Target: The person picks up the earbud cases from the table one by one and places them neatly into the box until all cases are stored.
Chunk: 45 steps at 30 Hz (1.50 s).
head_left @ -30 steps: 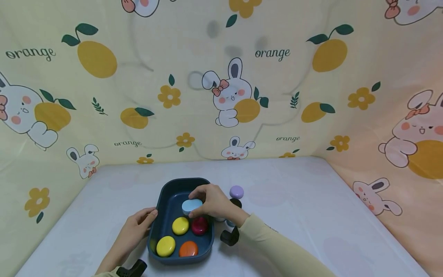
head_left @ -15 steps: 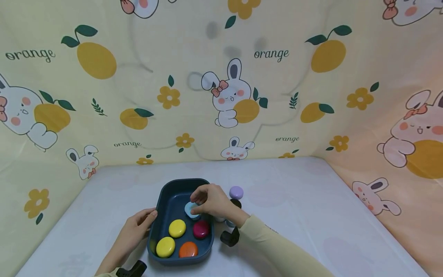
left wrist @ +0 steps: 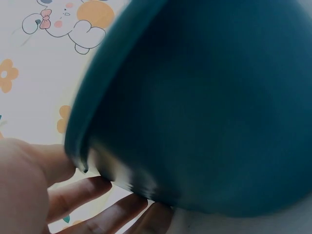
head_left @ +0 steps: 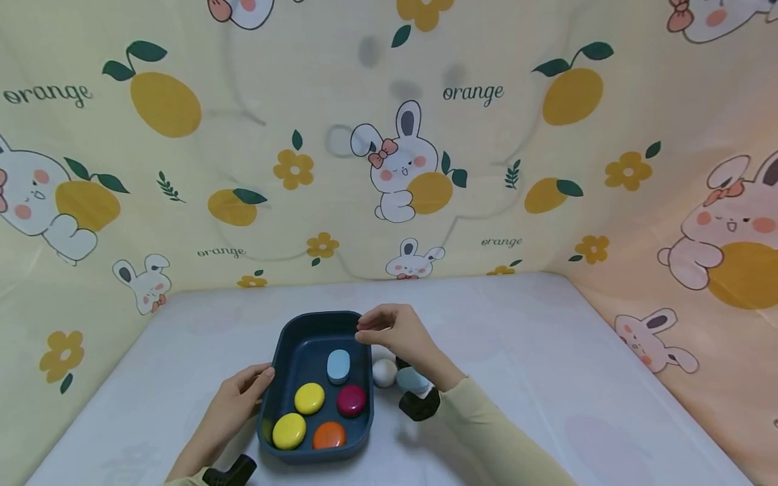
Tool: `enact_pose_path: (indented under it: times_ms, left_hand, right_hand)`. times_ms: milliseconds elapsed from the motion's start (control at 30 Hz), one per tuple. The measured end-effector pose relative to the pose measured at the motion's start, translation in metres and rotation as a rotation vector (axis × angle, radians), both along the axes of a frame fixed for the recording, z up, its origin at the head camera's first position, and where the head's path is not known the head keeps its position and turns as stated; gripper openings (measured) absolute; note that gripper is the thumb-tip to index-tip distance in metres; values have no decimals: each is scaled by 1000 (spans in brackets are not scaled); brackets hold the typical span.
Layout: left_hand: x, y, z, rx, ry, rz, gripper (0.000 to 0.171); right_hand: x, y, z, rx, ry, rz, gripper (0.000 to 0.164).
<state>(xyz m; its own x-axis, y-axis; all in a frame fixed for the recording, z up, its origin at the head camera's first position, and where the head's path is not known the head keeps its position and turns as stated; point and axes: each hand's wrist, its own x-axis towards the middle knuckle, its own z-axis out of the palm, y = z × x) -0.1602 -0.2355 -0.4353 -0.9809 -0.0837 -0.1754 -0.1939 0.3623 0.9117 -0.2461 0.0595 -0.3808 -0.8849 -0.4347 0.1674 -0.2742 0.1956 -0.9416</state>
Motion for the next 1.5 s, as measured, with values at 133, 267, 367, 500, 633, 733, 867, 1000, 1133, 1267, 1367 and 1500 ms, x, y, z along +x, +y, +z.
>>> enact_pose_path:
  times_ms: [133, 267, 367, 500, 633, 733, 867, 1000, 1133, 1267, 1367, 1500]
  left_hand:
    - [-1, 0, 2, 1, 4, 0, 58]
    - [-1, 1, 2, 5, -2, 3, 62]
    - [-2, 1, 1, 4, -10, 3, 65]
    - [-1, 0, 0, 3, -17, 4, 68]
    - [-1, -1, -1, -2, -21, 1, 68]
    - [-2, -1, -1, -3, -18, -5, 69]
    - [-3, 0, -1, -1, -24, -3, 69]
    - [-3, 0, -2, 2, -31, 2, 69]
    - [-2, 0, -4, 12, -27, -3, 69]
    - [-2, 0, -2, 10, -22, -8, 67]
    - [-2, 0, -1, 4, -29, -8, 67]
    - [-2, 0, 0, 8, -32, -9, 67]
  right_hand:
    - [-4, 20, 1, -32, -69, -86, 25]
    - [-4, 38, 0, -20, -130, -173, 25]
    - [-4, 49, -2, -14, -146, -200, 24]
    - [-2, 56, -8, 11, -153, -210, 23]
    - [2, 60, -16, 55, -159, -177, 25]
    - [6, 61, -21, 68, -152, -159, 28]
    - [11, 64, -25, 82, -123, -178, 31]
    - [16, 69, -30, 103, -103, -217, 32]
    - [23, 78, -36, 98, -123, -257, 34]
    - [27, 84, -40, 82, -146, -267, 38]
    - [29, 86, -40, 71, -153, -238, 39]
    - [30, 86, -43, 59, -156, -189, 41]
